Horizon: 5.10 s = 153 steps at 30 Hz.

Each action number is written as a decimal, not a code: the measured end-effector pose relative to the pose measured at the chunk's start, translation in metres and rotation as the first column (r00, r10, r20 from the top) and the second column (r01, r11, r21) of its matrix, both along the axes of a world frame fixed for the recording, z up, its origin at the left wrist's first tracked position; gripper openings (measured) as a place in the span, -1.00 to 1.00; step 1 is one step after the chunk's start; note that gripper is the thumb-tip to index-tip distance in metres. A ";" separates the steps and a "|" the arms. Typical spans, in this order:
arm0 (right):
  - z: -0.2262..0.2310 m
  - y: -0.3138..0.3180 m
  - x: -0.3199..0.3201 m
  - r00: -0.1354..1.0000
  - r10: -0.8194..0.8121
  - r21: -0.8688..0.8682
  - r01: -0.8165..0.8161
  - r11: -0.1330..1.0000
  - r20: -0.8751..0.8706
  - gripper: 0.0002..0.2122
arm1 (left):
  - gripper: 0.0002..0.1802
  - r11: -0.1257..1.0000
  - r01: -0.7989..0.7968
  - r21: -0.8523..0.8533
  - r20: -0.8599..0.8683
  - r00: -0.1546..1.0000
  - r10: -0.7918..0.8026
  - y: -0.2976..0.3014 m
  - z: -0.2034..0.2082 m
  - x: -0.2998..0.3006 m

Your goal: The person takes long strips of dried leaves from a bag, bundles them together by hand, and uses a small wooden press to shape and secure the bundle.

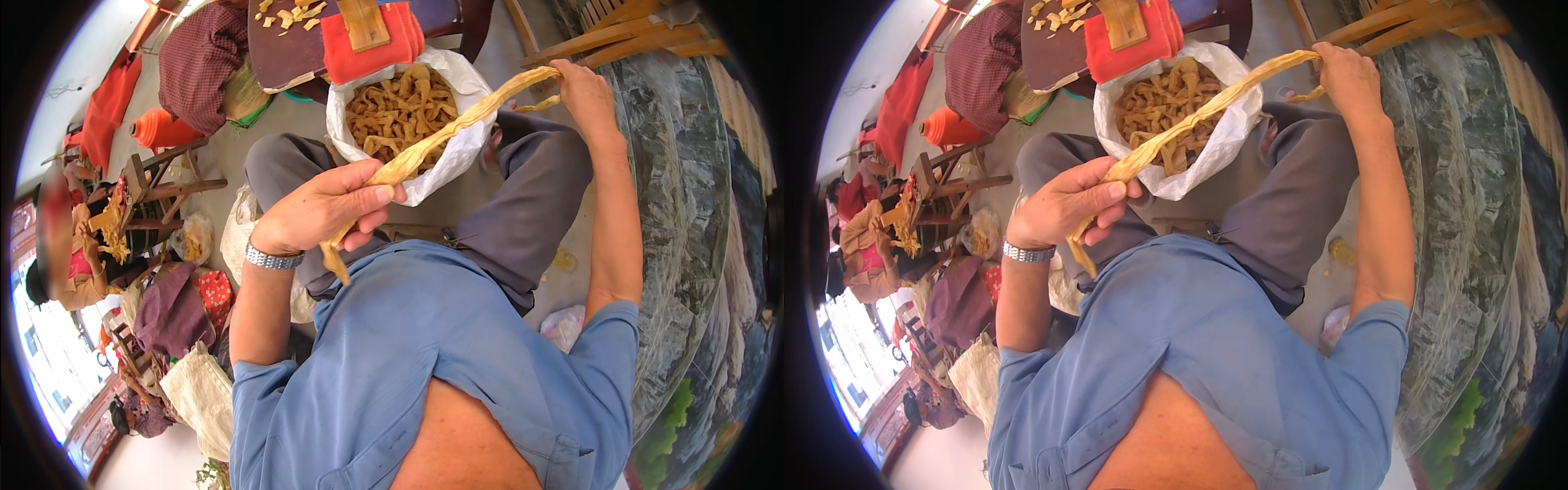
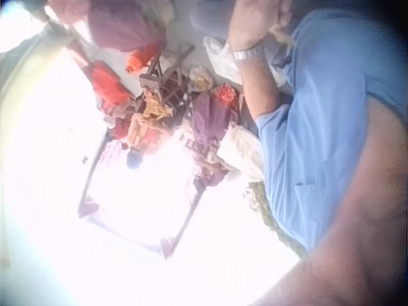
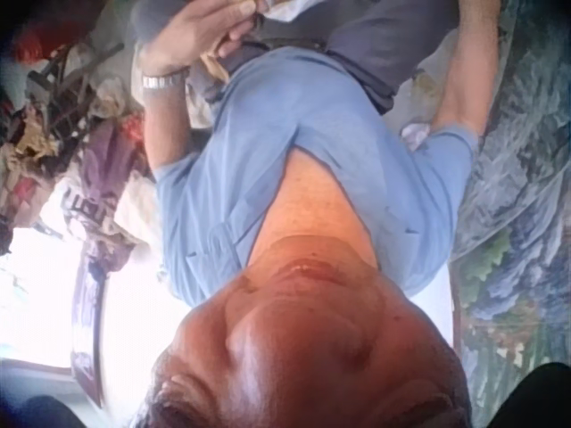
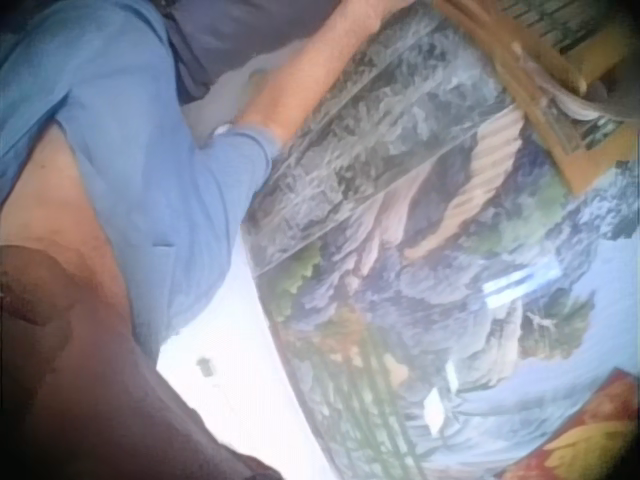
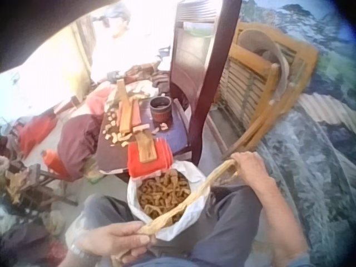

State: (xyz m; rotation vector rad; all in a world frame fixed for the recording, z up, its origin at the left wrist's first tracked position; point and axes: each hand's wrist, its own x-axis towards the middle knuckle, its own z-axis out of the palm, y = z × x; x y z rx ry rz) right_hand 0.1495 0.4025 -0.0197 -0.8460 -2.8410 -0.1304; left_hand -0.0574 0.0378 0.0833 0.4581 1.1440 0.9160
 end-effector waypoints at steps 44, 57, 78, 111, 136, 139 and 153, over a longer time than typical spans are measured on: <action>0.027 -0.228 -0.046 0.627 0.318 -0.220 -0.628 0.746 -0.711 -0.86 | -0.79 0.999 -0.054 -0.007 -0.390 0.919 0.047 0.009 -0.069 0.056; -0.002 -0.237 -0.035 0.921 -0.284 -0.964 -0.250 0.093 -0.266 -0.73 | -0.64 0.984 0.053 0.172 -0.882 0.454 0.129 0.003 -0.041 0.042; 0.029 -0.209 -0.039 0.875 -0.310 -0.893 -0.428 -0.138 -0.372 -0.80 | -0.74 0.864 -0.503 0.034 0.286 0.833 0.474 0.000 -0.044 0.028; 0.031 -0.196 -0.040 0.962 -0.126 -0.961 -0.254 -0.107 -0.240 -0.76 | -0.80 0.823 -0.542 0.169 -0.377 0.736 0.562 -0.013 -0.045 0.003; 0.088 -0.196 -0.037 0.602 0.741 -0.862 -0.504 0.065 -0.296 -0.72 | -0.79 0.794 0.605 0.060 -0.586 0.665 -0.463 -0.030 -0.014 -0.009; 0.086 -0.171 -0.066 0.675 0.662 -0.763 -0.601 0.237 -0.326 -0.74 | -0.79 0.890 0.449 0.077 -0.568 0.754 -0.331 -0.014 -0.014 -0.040; -0.024 -0.055 -0.222 0.857 0.343 -0.289 -0.465 0.837 -0.386 -0.84 | -0.78 0.850 -0.231 0.474 -0.812 0.260 0.523 0.134 -0.124 -0.154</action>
